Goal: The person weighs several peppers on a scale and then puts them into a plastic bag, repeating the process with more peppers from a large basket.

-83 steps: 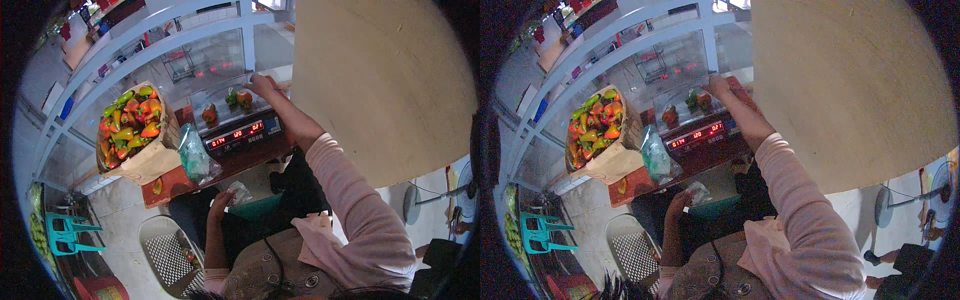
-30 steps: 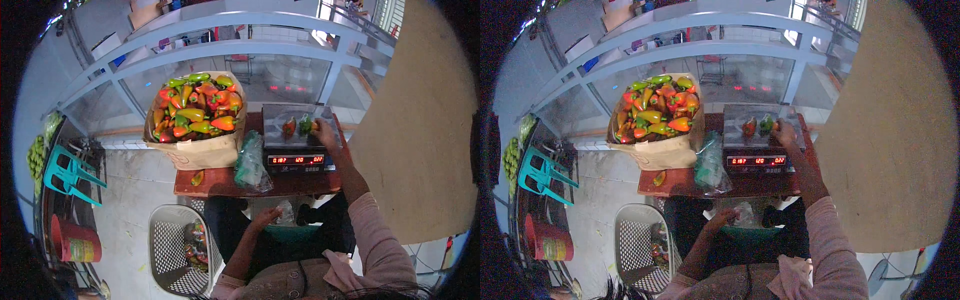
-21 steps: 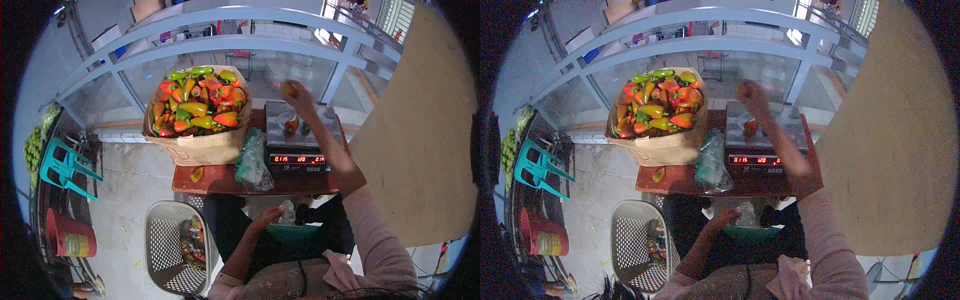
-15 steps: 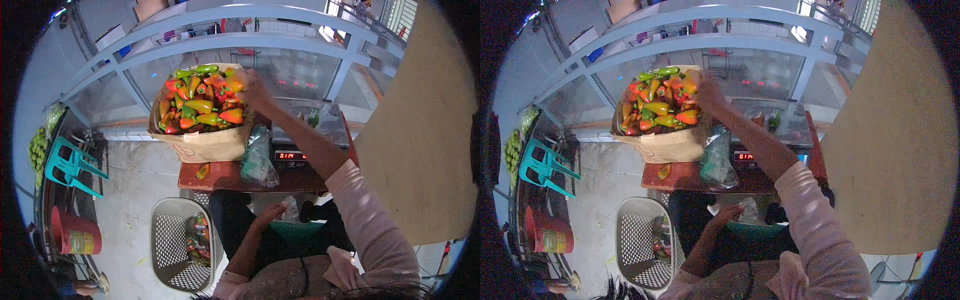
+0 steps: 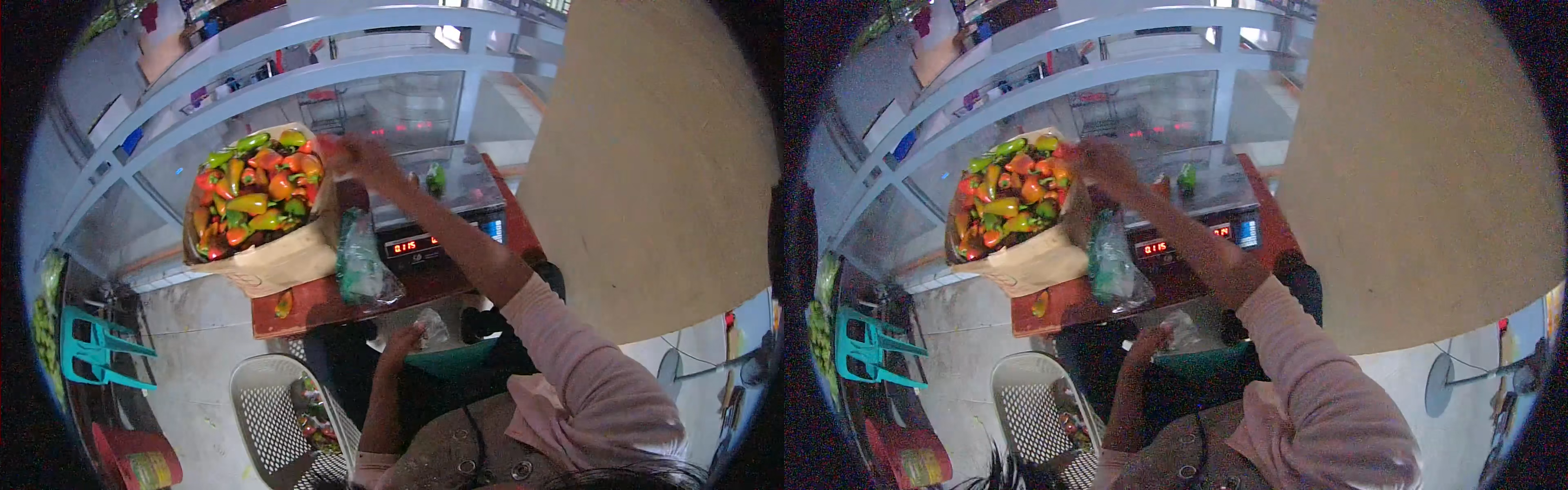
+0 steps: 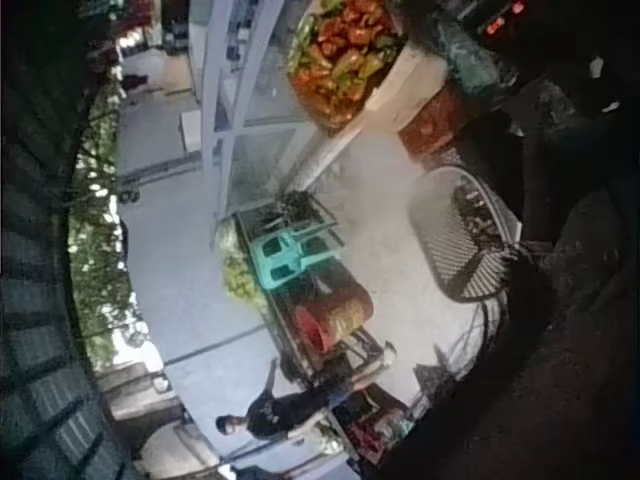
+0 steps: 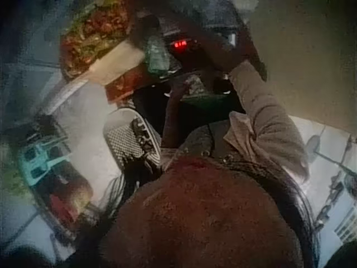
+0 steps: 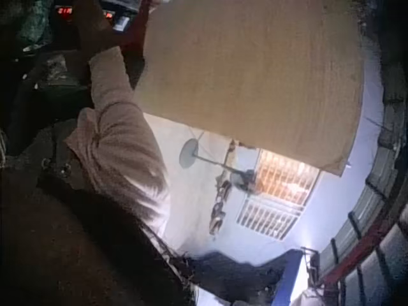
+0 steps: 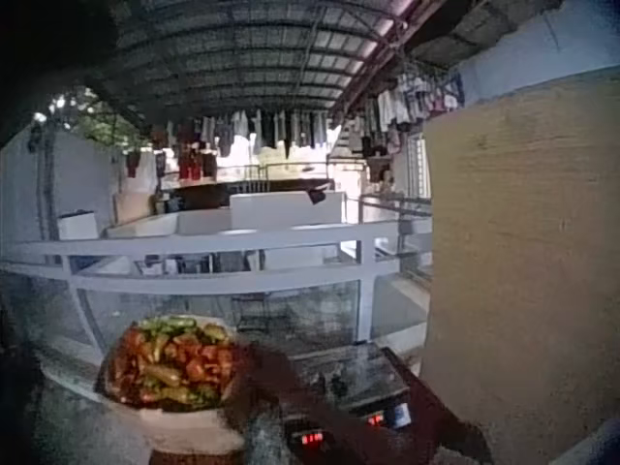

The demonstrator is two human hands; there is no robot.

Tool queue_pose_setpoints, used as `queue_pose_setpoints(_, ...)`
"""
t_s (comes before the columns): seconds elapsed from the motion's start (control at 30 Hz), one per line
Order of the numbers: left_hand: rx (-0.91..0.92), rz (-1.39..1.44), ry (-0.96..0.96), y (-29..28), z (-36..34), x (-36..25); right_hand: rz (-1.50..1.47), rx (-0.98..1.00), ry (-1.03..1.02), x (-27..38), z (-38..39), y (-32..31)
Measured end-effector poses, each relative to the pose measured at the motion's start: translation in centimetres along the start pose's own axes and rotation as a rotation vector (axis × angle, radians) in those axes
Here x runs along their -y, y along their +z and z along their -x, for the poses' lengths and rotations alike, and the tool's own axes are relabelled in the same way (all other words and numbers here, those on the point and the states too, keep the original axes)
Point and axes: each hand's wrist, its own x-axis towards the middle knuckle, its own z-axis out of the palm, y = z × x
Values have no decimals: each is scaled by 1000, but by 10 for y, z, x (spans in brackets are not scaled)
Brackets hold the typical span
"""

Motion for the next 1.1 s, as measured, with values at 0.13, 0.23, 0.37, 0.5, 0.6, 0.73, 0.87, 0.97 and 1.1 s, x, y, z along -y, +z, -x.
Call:
queue_pose_setpoints(0.13,-13,160,-29,2,-2,16,-331,-179,424,-94,43,-78)
queue_pose_setpoints(0.23,97,39,14,9,-3,-12,234,-226,550,-185,82,-97)
queue_pose_setpoints(0.37,-110,-1,10,10,11,-13,505,-188,798,-184,92,-65)
queue_pose_setpoints(0.5,-43,-55,-12,7,11,-21,602,156,601,-166,94,-82)
queue_pose_setpoints(0.6,-29,-23,30,-2,17,-8,345,-115,435,-111,112,-94)
queue_pose_setpoints(0.73,70,-72,104,18,22,-28,-108,396,222,-59,211,-108)
queue_pose_setpoints(0.87,127,-134,131,36,47,-58,-358,569,241,-1,275,-90)
queue_pose_setpoints(0.97,98,-143,77,43,65,-77,-474,741,227,1,291,-88)
queue_pose_setpoints(1.1,90,-96,95,37,67,-75,-410,862,360,3,291,-94)
